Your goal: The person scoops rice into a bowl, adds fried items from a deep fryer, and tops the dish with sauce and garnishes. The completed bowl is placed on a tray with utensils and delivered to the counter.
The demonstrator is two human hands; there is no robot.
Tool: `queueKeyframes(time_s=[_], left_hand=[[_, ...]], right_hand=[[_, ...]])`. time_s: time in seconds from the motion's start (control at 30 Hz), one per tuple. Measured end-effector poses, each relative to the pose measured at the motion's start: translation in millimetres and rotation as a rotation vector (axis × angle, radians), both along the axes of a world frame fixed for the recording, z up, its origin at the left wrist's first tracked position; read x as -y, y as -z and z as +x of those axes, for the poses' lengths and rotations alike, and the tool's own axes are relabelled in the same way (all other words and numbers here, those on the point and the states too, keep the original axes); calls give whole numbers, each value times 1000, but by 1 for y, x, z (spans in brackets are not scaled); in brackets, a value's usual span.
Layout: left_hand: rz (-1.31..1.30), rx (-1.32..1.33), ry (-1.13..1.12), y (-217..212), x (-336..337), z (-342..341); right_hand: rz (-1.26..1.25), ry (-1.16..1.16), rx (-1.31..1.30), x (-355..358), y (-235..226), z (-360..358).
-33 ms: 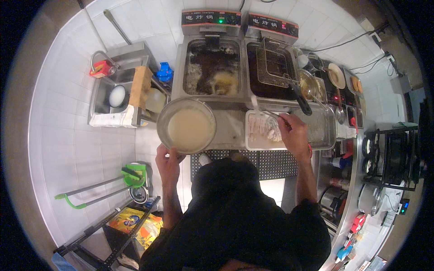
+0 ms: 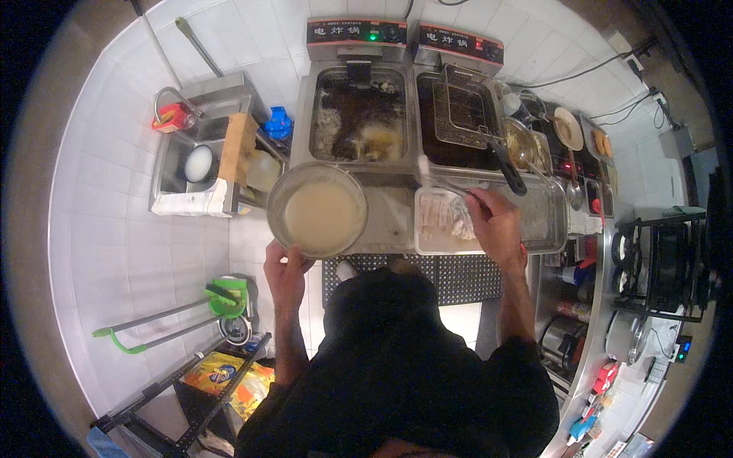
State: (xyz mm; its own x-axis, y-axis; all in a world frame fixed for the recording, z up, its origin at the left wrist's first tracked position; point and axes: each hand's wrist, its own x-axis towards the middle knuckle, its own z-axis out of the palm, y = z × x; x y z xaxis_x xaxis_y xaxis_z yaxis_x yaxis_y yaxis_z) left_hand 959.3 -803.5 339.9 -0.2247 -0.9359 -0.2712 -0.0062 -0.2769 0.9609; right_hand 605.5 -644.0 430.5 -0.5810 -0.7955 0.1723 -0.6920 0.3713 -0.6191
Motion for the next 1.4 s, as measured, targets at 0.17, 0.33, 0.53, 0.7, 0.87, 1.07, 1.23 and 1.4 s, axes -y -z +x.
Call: queueKeyframes(time_s=[0.17,0.33,0.53,0.7,0.87,1.07,1.23,1.4], left_hand=[[-229,105,99,-14,31,-39],[-324,103,108,-7,49,-78],[-379,55,63,14,62,-82],[-173,-58,48,0,70,-79],[-112,-44,69,-8,82,-82],[-96,-21,31,-6,76,-65],[16,-46,-23,-13,50,-36],[-84,133,-59,-17,21,2]], right_hand=[[-136,-314,-11,95,-35,34],[232,-523,-215,175,17,43],[299,-601,-251,197,5,47],[-56,-485,-118,174,-12,38],[-266,-395,15,175,3,22],[-389,-180,35,190,4,-12],[-258,-100,26,190,41,-37],[-59,-191,-91,166,98,-44]])
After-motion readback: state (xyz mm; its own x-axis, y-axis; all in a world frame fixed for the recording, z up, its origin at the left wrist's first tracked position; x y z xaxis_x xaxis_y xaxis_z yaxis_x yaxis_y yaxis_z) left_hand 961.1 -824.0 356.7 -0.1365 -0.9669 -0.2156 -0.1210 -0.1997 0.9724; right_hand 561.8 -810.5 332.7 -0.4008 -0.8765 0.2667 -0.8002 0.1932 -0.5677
